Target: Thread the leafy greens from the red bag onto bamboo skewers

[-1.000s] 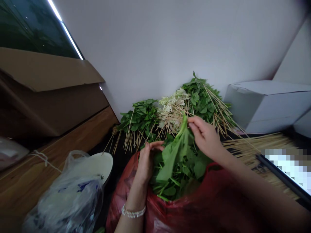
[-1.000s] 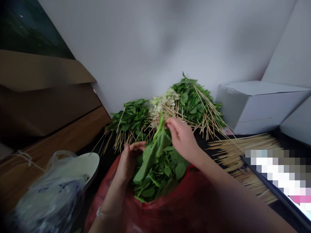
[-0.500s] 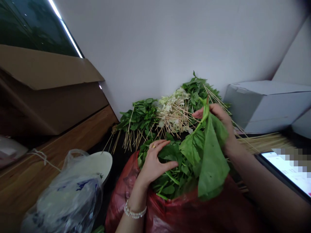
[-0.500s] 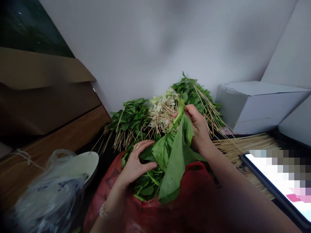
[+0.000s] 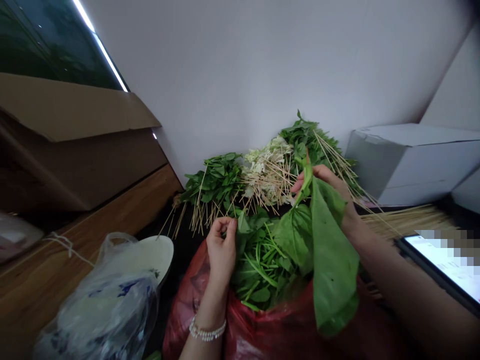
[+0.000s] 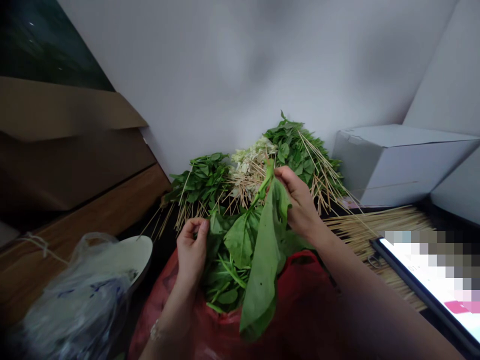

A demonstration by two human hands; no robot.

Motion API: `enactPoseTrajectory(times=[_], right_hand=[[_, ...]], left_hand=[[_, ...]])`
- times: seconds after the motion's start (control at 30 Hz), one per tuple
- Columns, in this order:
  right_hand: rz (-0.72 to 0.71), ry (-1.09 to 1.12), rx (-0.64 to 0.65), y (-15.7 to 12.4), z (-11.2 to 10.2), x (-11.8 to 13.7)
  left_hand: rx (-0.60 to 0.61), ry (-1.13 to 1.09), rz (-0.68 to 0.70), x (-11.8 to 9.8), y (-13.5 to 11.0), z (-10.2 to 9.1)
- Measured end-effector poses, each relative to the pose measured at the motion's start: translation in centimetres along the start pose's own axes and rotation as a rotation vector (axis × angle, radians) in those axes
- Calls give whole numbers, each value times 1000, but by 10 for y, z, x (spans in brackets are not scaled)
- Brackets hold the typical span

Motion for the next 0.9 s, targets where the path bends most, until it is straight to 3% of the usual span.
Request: enactPoseTrajectory(times=[0.1, 0.3, 0.47, 0.9], right_hand=[[63, 101, 119, -3, 12, 3], [-9, -109, 589, -23, 56, 11], [-23, -264, 594, -34, 73, 5], [-24, -291, 615, -35, 72, 8]], left_hand=[[9, -154, -156, 15, 2, 0], [119, -398, -349, 26, -2, 10], [210, -408, -400, 21, -7, 18], [164, -352, -381, 25, -5, 14]])
Point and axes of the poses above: each hand's wrist, its own y-axis towards the middle knuckle, its own z-axis out of the palm, x = y × z, the point moved 6 cm from there along y, towards the middle knuckle, and after that the axes turned 2 degrees about z, right-handed, at the moved point
